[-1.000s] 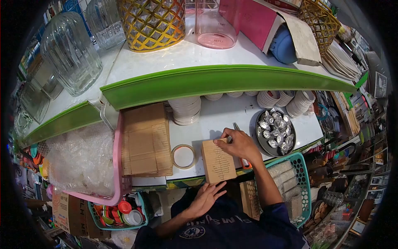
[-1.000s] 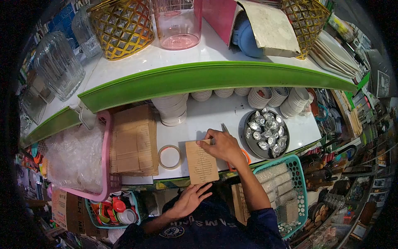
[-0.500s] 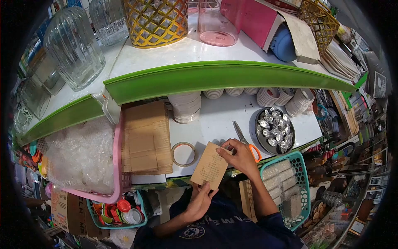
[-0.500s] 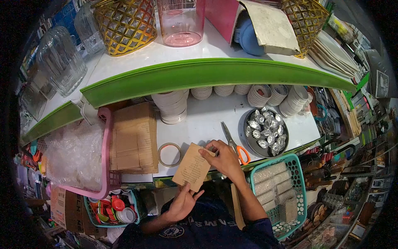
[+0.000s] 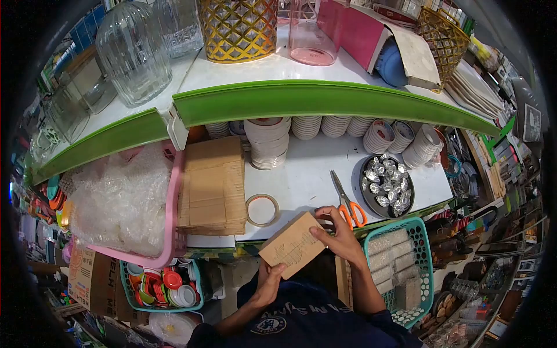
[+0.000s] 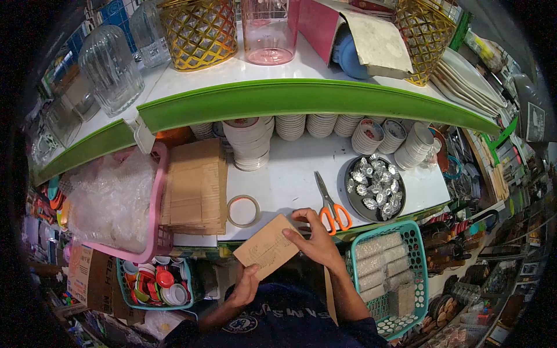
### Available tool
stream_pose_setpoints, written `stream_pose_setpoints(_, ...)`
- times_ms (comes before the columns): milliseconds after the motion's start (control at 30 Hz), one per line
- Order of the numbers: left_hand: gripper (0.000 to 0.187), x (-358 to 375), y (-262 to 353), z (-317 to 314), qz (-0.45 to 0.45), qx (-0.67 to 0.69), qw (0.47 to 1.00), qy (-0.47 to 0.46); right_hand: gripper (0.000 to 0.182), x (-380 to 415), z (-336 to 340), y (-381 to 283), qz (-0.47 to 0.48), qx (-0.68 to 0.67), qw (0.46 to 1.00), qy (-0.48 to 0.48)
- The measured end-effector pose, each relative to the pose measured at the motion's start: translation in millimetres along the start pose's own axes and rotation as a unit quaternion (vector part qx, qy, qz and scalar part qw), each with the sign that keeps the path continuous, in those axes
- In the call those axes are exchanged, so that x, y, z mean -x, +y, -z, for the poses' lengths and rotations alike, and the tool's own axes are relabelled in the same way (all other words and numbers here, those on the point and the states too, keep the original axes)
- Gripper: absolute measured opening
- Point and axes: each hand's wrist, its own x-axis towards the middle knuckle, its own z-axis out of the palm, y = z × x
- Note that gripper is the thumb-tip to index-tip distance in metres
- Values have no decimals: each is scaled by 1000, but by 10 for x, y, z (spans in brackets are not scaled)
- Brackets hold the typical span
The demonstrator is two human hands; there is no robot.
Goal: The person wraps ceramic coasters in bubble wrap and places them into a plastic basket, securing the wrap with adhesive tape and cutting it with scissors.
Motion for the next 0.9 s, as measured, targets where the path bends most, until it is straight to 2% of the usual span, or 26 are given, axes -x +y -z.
stream_pose_setpoints(33, 69, 20, 34, 14, 0, -11, 1000, -4, 43, 58, 4, -45, -51, -98, 994, -25)
stream_pose_setpoints(67, 69, 39, 62, 44, 0, -11, 1000, -4, 55, 99, 45, -103, -29, -83, 994, -66)
stream_pose_setpoints(133, 74, 68, 117, 89, 11, -104, 994, 12, 58, 178, 69, -119, -23, -77, 993, -83)
stream_pose_setpoints(167, 74, 80, 143, 70, 12, -106, 994, 10, 61, 226, 80, -122, -18, -71, 992, -102)
stream_pose_setpoints(200, 74, 96, 178, 35, -1, -109, 994, 2, 61, 246, 57, -53, 10, -61, 992, -110)
stream_pose_setpoints(333, 72, 260, 279, -84, -13, -140, 990, -8, 58, 475, -10, -79, 3, -52, 996, -71)
stream_pose_setpoints(533, 66, 568, 177, 30, -24, -144, 989, -5, 61, 749, -175, -6, -6, -65, 996, -68)
stream_pose_setpoints(667, 70, 751, 117, 195, -41, -143, 989, 1, 64, 857, -306, 69, -22, -90, 990, -109)
stream_pose_setpoints(900, 76, 1112, 486, 269, -46, -163, 985, 27, 71, 857, -464, -164, -12, -120, 966, -229)
